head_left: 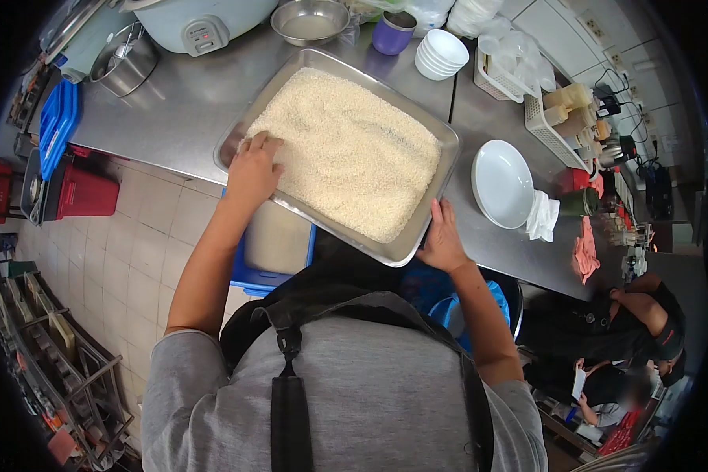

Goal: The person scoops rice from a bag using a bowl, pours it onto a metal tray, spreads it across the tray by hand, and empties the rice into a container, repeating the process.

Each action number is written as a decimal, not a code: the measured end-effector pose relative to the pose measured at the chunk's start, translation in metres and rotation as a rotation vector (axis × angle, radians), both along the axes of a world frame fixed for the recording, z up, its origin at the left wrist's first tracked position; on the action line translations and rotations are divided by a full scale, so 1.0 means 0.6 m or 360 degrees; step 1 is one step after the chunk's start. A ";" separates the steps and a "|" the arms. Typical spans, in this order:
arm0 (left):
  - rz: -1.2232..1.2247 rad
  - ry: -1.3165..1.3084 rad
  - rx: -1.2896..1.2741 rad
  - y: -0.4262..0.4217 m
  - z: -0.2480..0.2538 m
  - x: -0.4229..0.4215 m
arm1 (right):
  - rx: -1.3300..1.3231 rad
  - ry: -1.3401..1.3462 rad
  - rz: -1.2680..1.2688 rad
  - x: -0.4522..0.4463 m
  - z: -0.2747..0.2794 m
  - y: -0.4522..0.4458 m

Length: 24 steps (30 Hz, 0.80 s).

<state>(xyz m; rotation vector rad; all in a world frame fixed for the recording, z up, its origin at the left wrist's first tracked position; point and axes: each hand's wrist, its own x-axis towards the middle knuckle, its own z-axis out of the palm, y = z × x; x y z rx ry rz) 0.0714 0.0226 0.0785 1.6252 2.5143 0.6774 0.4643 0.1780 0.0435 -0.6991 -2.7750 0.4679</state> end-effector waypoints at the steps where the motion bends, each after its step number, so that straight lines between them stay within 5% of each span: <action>1: 0.0009 -0.0051 -0.0056 0.001 0.011 0.009 | 0.0034 -0.0003 0.0077 0.000 0.000 0.008; 5: -0.0048 -0.0262 -0.0083 0.004 0.021 0.032 | 0.0071 -0.0065 0.0042 0.001 0.004 0.010; 11: -0.0247 0.0152 0.0036 0.015 0.029 0.079 | 0.0075 -0.0092 0.0021 -0.003 0.017 0.006; 17: -0.1290 -0.0919 -0.0015 0.046 0.015 0.214 | 0.0112 -0.0116 0.0043 -0.002 0.011 0.011; 24: -0.1244 -0.1008 -0.0047 0.134 -0.019 0.243 | 0.0072 -0.0100 0.0074 -0.002 0.015 0.015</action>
